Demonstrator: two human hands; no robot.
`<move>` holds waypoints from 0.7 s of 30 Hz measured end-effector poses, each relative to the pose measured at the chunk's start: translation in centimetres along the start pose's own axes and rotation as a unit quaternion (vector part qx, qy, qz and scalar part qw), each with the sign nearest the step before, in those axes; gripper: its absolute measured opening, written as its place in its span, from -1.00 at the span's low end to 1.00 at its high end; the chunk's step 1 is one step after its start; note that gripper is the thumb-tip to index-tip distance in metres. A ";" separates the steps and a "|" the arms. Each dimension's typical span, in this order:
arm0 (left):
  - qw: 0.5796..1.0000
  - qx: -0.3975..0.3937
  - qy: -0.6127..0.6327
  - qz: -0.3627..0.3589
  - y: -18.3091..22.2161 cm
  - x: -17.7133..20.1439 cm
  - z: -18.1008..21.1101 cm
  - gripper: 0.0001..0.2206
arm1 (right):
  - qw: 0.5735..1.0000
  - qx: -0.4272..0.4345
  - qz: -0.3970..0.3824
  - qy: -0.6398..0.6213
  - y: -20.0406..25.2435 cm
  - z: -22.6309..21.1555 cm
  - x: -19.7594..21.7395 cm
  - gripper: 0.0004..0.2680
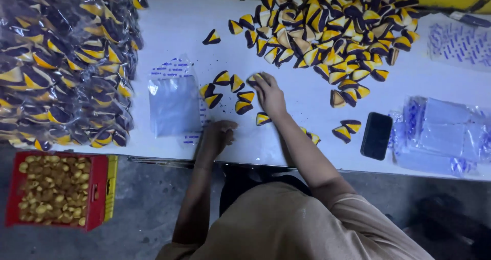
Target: Packing individual triangular pastries into small plastic bags at a packaging station.
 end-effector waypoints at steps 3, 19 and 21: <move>0.999 0.024 0.025 -0.011 -3.1 -0.7 -3.4 -0.69 | 0.995 0.049 -0.013 -0.083 -0.8 1.9 0.1 -0.76; 0.946 -0.305 0.107 0.003 -0.4 -3.7 9.2 -0.52 | 0.982 0.094 -0.071 -0.150 8.1 -7.1 10.5 -0.84; 0.967 -0.195 0.019 -0.163 -1.1 -3.0 7.7 -0.59 | 0.972 0.108 -0.134 -0.158 9.1 -10.1 11.0 -0.82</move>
Point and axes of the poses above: each hand's wrist, its own y-axis away from the middle knuckle, its own x-axis out of the back of the hand, z = x × y, the point moved 4 cm from there along -y, towards the middle knuckle, and after that the axes turned 5 degrees about -y, right-handed, at the moved point
